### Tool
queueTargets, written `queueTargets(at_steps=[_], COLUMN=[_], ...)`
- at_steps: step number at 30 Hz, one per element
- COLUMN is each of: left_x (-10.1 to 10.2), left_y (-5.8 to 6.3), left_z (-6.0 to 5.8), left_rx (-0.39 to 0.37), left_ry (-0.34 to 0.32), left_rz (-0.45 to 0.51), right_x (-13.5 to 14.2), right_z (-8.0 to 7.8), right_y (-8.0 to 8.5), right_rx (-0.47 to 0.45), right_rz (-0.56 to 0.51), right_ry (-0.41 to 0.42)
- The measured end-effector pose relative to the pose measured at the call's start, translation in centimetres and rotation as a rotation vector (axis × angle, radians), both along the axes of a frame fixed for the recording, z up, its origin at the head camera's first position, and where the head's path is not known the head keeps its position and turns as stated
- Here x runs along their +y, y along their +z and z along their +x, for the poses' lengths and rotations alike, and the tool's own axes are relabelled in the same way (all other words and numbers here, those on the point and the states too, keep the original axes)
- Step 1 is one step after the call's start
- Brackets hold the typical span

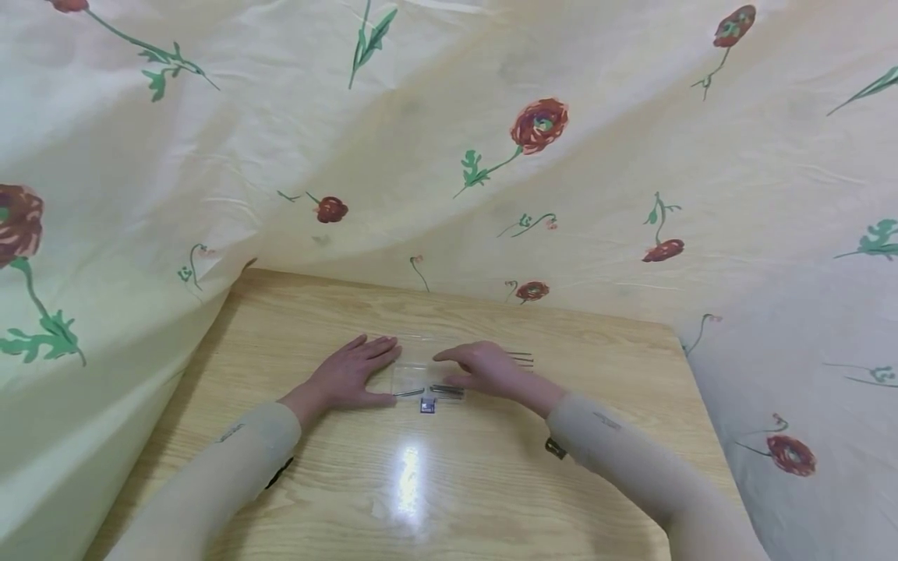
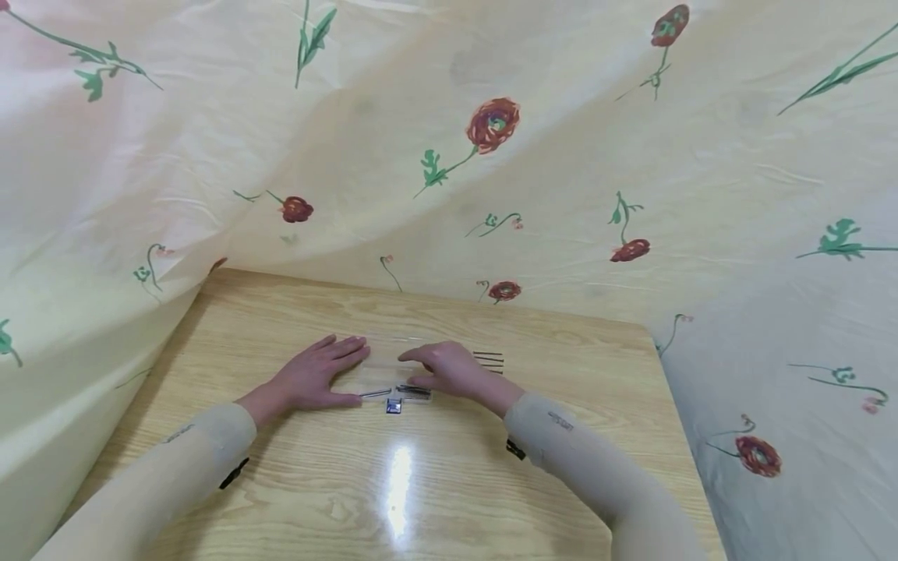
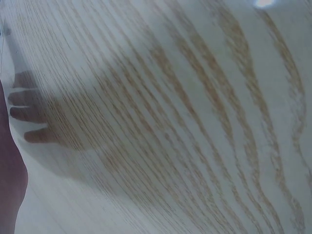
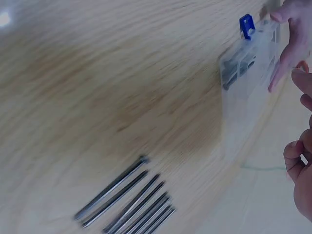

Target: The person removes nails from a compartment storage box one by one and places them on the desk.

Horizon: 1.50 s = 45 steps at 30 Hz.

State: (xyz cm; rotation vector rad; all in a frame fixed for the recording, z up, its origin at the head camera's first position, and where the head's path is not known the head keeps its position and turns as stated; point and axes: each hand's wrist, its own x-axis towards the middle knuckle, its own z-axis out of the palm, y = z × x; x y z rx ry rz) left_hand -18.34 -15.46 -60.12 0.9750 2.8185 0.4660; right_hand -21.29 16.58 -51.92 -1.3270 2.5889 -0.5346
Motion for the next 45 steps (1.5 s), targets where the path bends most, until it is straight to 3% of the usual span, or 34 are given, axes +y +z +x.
queueTargets(at_steps=[12,23,33,45], left_x=[0.0,0.0,0.0,-0.1], left_y=[-0.2,0.1,0.3,0.2], left_z=[-0.2,-0.2,-0.1,-0.1], left_rx=[0.019,0.015,-0.011,-0.024], left_ry=[-0.001,-0.004,-0.006,0.002], left_rz=[0.013,0.027,0.042,0.043], right_x=[-3.6,-4.6,-5.7,-7.1], right_z=[-1.3,-1.5,-1.4,-1.9], right_y=[-1.2,-1.9,-1.9,-2.4], right_rx=[0.018,-0.001,0.063,0.132], right_rz=[0.090,0.128,0.169,0.307], right_ry=[0.167,0.217,0.356,0.429])
